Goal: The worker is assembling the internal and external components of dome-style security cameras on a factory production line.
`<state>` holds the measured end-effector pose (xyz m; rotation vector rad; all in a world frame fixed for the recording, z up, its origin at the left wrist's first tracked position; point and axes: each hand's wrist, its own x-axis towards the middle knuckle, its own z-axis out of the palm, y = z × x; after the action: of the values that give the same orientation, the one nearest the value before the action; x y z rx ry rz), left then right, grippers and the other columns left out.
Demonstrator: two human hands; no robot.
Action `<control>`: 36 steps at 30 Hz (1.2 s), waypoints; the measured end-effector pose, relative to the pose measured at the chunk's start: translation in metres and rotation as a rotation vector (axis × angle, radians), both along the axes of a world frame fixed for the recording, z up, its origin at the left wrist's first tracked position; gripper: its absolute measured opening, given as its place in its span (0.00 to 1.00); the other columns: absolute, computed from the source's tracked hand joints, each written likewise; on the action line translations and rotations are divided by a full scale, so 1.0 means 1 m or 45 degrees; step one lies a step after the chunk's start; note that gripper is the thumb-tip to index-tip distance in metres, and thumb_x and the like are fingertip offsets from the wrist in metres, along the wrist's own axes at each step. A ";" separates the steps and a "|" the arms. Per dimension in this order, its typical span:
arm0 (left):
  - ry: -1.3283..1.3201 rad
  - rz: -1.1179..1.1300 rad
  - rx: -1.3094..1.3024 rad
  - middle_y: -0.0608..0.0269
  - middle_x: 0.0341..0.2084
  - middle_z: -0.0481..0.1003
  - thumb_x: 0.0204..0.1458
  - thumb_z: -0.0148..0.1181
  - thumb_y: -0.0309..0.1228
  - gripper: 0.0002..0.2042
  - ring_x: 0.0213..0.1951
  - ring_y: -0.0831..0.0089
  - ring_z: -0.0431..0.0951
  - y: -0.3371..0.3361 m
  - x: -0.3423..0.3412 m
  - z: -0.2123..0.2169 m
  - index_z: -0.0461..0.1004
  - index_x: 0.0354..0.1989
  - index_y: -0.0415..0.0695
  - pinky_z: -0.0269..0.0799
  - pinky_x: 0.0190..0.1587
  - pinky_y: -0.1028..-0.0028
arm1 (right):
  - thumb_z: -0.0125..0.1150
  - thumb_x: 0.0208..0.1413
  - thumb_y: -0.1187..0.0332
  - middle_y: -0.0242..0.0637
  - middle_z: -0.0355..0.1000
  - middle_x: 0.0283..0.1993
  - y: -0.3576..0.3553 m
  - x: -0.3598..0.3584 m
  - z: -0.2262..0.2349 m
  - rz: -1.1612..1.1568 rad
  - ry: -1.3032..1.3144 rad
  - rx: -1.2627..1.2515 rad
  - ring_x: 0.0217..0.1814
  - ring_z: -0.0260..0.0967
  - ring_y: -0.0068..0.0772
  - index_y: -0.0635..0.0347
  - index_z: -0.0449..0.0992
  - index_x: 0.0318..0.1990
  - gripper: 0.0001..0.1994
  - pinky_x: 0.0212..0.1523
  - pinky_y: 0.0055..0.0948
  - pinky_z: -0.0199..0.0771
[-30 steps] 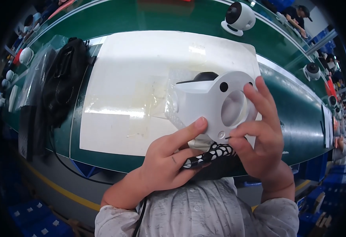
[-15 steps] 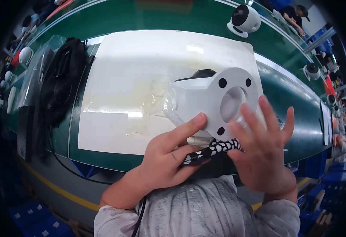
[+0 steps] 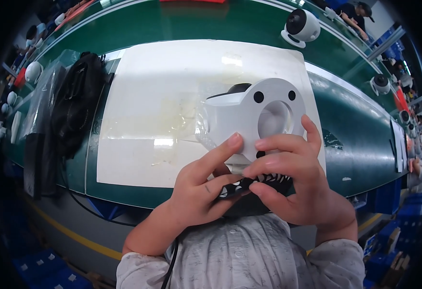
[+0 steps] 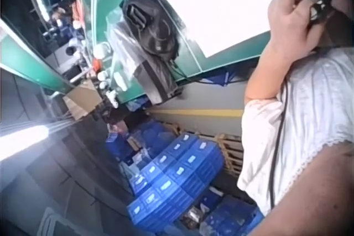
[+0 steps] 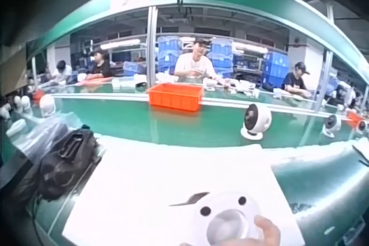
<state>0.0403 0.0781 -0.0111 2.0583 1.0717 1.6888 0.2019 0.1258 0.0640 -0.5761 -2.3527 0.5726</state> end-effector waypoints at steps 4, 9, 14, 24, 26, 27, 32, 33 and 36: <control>0.016 0.016 0.044 0.46 0.50 0.61 0.29 0.61 0.22 0.11 0.22 0.71 0.73 0.002 -0.001 0.000 0.71 0.26 0.38 0.68 0.22 0.78 | 0.60 0.35 0.76 0.21 0.67 0.25 0.000 0.004 0.004 0.089 -0.099 0.101 0.39 0.64 0.27 0.51 0.63 0.34 0.17 0.59 0.48 0.31; 0.065 0.027 -0.118 0.47 0.49 0.62 0.28 0.62 0.22 0.11 0.23 0.72 0.73 -0.003 -0.001 0.001 0.71 0.24 0.38 0.69 0.23 0.78 | 0.58 0.35 0.78 0.27 0.65 0.28 0.021 0.025 -0.001 -0.156 0.115 0.236 0.30 0.63 0.22 0.56 0.69 0.34 0.14 0.50 0.29 0.52; 0.046 0.044 -0.118 0.46 0.49 0.62 0.28 0.63 0.22 0.10 0.23 0.72 0.73 0.001 0.004 0.003 0.71 0.23 0.36 0.69 0.23 0.78 | 0.52 0.40 0.84 0.30 0.66 0.27 0.025 0.031 -0.017 -0.293 0.377 -0.253 0.24 0.58 0.12 0.62 0.53 0.50 0.26 0.26 0.12 0.55; 0.057 0.063 -0.072 0.45 0.48 0.62 0.27 0.63 0.21 0.12 0.21 0.73 0.72 0.001 0.004 0.003 0.71 0.25 0.36 0.68 0.22 0.79 | 0.57 0.39 0.79 0.38 0.71 0.37 0.003 0.045 -0.007 -0.238 -0.181 0.265 0.16 0.62 0.23 0.61 0.64 0.43 0.20 0.19 0.17 0.59; 0.063 0.070 -0.070 0.45 0.48 0.62 0.27 0.63 0.21 0.12 0.21 0.73 0.72 0.002 0.004 0.002 0.71 0.25 0.37 0.68 0.23 0.79 | 0.59 0.38 0.74 0.38 0.70 0.38 0.006 0.051 -0.015 -0.272 -0.105 0.249 0.21 0.65 0.24 0.62 0.65 0.44 0.21 0.21 0.20 0.60; 0.072 0.076 -0.070 0.45 0.48 0.62 0.27 0.63 0.21 0.12 0.21 0.73 0.72 0.003 0.005 0.002 0.71 0.25 0.37 0.68 0.23 0.78 | 0.59 0.38 0.74 0.38 0.70 0.38 0.011 0.050 -0.017 -0.269 -0.103 0.252 0.21 0.65 0.24 0.62 0.65 0.44 0.21 0.21 0.20 0.60; 0.087 0.073 -0.085 0.45 0.48 0.62 0.28 0.63 0.22 0.12 0.24 0.70 0.73 0.002 0.004 0.001 0.71 0.26 0.37 0.68 0.24 0.78 | 0.59 0.43 0.72 0.38 0.66 0.39 0.033 0.031 -0.016 -0.306 0.442 -1.120 0.37 0.63 0.20 0.64 0.61 0.46 0.21 0.35 0.20 0.64; 0.088 0.080 -0.074 0.45 0.48 0.62 0.29 0.62 0.23 0.11 0.26 0.69 0.73 0.001 0.003 0.000 0.72 0.26 0.38 0.68 0.25 0.78 | 0.58 0.45 0.71 0.37 0.65 0.38 0.036 0.028 -0.016 -0.137 0.575 -1.604 0.39 0.62 0.20 0.65 0.61 0.45 0.19 0.38 0.20 0.64; 0.337 0.012 0.058 0.53 0.50 0.59 0.29 0.62 0.26 0.11 0.32 0.64 0.72 -0.007 -0.016 -0.008 0.75 0.26 0.40 0.69 0.27 0.74 | 0.58 0.45 0.70 0.36 0.66 0.37 0.064 0.036 -0.016 -0.063 0.732 -1.359 0.38 0.64 0.22 0.64 0.62 0.43 0.17 0.38 0.21 0.66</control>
<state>0.0242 0.0709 -0.0187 2.3593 1.1300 1.4865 0.2380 0.1901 0.0479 -0.7664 -1.3519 1.7199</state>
